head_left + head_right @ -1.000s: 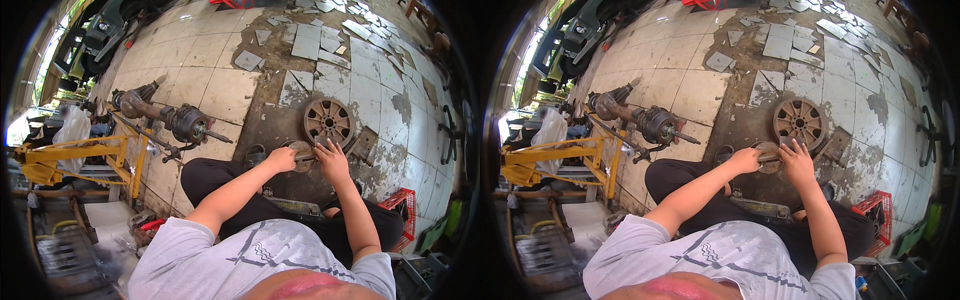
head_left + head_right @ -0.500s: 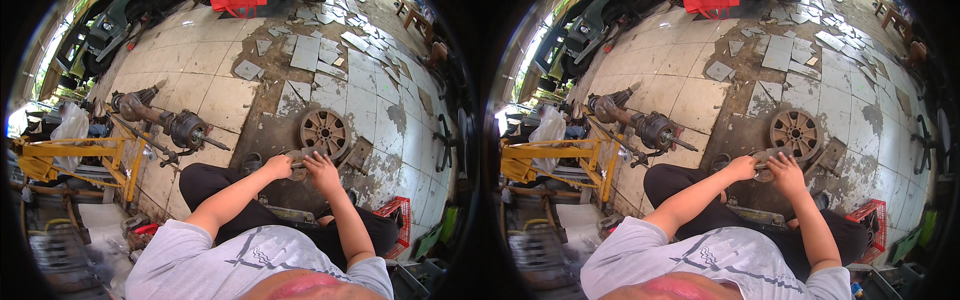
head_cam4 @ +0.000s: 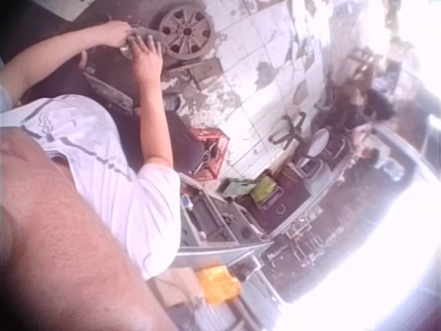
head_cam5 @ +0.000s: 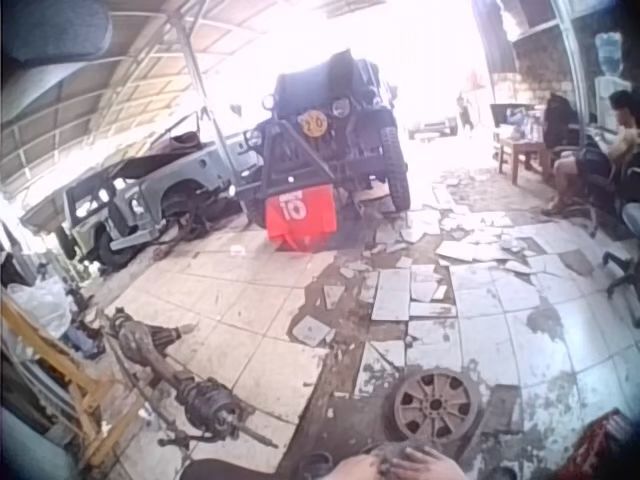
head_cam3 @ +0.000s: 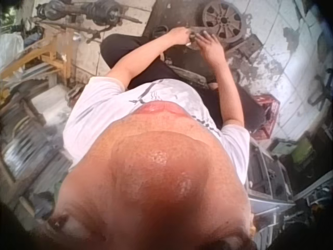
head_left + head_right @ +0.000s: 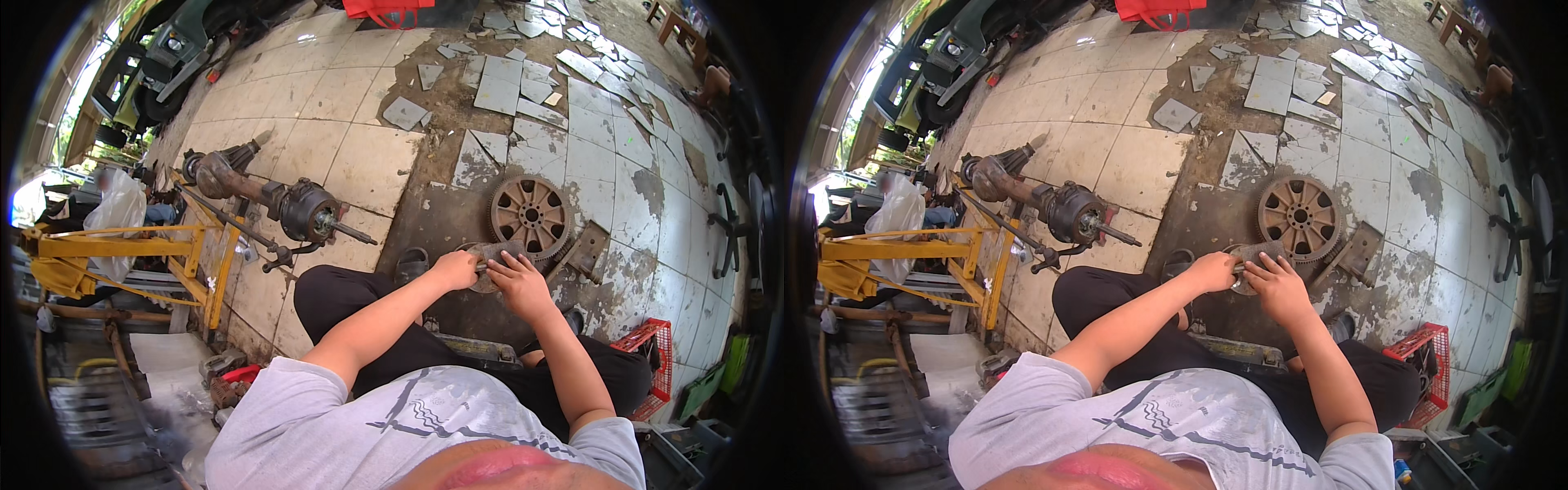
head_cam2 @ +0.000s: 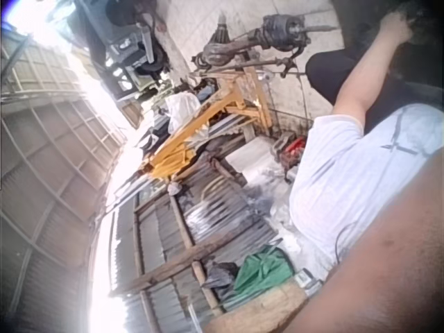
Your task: The person sits on the floor and scrubs a metal plate with a sanding block, repeatedly flipping it to clean both sides. The person also handles a circular metal component nearby.
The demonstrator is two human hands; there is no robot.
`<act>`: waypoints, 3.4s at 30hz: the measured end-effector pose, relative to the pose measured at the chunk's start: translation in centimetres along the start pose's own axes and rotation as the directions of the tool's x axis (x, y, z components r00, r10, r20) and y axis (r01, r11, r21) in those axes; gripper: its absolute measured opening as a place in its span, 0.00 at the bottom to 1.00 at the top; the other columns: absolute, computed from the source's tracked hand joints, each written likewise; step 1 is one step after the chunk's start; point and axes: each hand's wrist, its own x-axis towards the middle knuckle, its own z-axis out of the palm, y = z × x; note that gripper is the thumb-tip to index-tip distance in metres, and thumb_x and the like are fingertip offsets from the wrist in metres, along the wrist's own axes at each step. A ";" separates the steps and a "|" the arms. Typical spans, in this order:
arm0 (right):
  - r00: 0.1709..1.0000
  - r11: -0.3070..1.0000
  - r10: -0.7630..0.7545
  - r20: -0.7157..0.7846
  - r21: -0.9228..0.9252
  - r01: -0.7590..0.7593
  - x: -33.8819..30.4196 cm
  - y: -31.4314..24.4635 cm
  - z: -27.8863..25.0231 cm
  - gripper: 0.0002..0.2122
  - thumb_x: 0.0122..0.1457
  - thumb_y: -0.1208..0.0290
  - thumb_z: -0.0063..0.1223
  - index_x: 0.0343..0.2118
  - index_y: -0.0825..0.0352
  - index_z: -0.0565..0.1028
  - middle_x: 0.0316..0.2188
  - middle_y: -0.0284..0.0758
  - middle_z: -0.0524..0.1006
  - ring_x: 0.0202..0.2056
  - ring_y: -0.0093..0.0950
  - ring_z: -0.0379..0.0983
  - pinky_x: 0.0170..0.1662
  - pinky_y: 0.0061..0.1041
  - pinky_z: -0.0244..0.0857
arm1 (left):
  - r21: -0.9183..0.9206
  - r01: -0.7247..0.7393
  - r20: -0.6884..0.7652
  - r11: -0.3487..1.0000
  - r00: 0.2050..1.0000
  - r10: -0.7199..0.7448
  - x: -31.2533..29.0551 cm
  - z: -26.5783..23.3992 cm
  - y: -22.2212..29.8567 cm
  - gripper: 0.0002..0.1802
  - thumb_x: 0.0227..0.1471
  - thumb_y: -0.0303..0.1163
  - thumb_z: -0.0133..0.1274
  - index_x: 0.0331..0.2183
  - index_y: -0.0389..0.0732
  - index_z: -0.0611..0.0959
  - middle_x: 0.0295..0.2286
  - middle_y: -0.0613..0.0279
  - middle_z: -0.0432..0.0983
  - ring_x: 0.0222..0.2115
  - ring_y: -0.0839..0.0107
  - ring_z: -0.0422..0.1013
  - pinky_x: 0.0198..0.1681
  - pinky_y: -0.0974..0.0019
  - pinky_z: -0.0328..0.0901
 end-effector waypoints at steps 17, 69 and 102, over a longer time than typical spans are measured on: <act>0.996 0.997 -0.080 0.027 0.020 0.079 0.0 -0.8 0.0 0.18 0.61 0.74 0.55 0.55 0.61 0.81 0.61 0.32 0.79 0.67 0.37 0.69 0.69 0.42 0.63 | 0.027 0.022 0.038 0.999 0.999 -0.023 0.4 0.3 -0.5 0.23 0.48 0.31 0.57 0.49 0.42 0.84 0.40 0.43 0.85 0.44 0.45 0.80 0.48 0.44 0.75; 0.999 0.999 -0.007 -0.050 0.048 0.009 -0.1 0.0 0.6 0.18 0.58 0.77 0.54 0.53 0.65 0.81 0.60 0.37 0.79 0.65 0.39 0.71 0.68 0.42 0.64 | 0.052 0.031 0.088 0.998 0.995 -0.036 0.0 -0.5 0.6 0.22 0.48 0.31 0.58 0.47 0.39 0.84 0.39 0.43 0.85 0.44 0.44 0.80 0.48 0.44 0.75; 0.998 0.997 -0.059 -0.037 0.044 0.061 0.1 -0.8 0.5 0.19 0.58 0.76 0.56 0.53 0.65 0.82 0.59 0.36 0.80 0.65 0.42 0.71 0.68 0.44 0.64 | 0.117 0.060 0.140 0.991 0.987 -0.077 0.4 -0.1 -0.2 0.21 0.50 0.32 0.57 0.47 0.39 0.85 0.38 0.42 0.85 0.44 0.44 0.81 0.48 0.45 0.75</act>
